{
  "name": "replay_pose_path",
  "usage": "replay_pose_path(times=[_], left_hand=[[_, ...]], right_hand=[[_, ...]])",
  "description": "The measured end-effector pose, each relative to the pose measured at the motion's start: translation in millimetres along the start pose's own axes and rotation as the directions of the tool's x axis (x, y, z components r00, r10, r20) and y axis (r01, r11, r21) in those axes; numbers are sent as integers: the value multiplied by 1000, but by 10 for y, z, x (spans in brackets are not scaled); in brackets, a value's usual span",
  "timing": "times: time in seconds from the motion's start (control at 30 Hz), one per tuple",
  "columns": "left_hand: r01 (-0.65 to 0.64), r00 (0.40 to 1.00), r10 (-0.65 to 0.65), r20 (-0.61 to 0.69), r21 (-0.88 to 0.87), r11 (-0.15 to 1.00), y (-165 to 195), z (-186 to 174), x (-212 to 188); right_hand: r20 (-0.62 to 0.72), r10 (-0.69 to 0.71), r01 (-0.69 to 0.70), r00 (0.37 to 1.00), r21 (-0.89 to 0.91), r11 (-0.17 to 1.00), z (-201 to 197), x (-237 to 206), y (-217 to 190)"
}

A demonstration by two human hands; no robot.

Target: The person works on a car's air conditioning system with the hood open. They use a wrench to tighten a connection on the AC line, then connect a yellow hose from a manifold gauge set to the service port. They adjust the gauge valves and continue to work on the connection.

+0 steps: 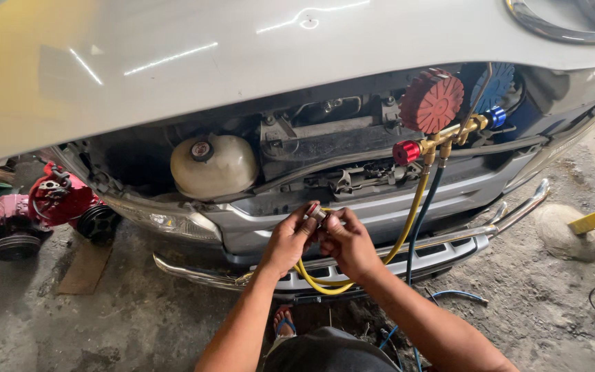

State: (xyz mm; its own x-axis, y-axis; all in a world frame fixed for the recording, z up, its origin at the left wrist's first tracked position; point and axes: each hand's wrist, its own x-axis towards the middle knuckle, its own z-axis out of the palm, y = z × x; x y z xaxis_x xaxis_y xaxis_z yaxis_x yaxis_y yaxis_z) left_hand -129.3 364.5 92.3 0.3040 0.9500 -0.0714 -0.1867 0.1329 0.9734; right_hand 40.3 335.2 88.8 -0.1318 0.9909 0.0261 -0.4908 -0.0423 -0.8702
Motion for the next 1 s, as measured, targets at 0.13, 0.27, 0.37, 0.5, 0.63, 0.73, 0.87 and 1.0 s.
replay_pose_path(times=[0.13, 0.27, 0.37, 0.5, 0.63, 0.73, 0.87, 1.0], left_hand=[[71, 997, -70, -15, 86, 994, -48, -16, 15], [19, 1000, -17, -26, 105, 994, -115, -62, -9], [-18, 999, 21, -27, 77, 997, -202, -28, -11], [-99, 992, 107, -70, 103, 990, -279, 51, 21], [41, 991, -23, -129, 138, 990, -262, 49, 3], [-218, 964, 255, -75, 325, 920, -218, 54, 24], [-19, 990, 40, -134, 156, 988, -115, 77, 183], [-110, 990, 122, -74, 146, 983, 52, 42, 307]], right_hand=[[321, -550, 539, 771, -788, 297, -32, -16, 86], [-133, 221, -207, 966, 111, 972, -95, 53, 127], [-40, 192, -181, 981, 194, 964, -102, 44, 141], [316, -485, 543, 815, -707, 453, -55, -2, 83], [113, 180, -192, 977, 103, 976, -39, 53, -46], [-23, 235, -236, 972, -54, 970, -24, 114, -75], [93, -245, 242, 965, -675, 697, 22, 214, -101], [-16, 179, -179, 984, -193, 965, 12, 428, -310]])
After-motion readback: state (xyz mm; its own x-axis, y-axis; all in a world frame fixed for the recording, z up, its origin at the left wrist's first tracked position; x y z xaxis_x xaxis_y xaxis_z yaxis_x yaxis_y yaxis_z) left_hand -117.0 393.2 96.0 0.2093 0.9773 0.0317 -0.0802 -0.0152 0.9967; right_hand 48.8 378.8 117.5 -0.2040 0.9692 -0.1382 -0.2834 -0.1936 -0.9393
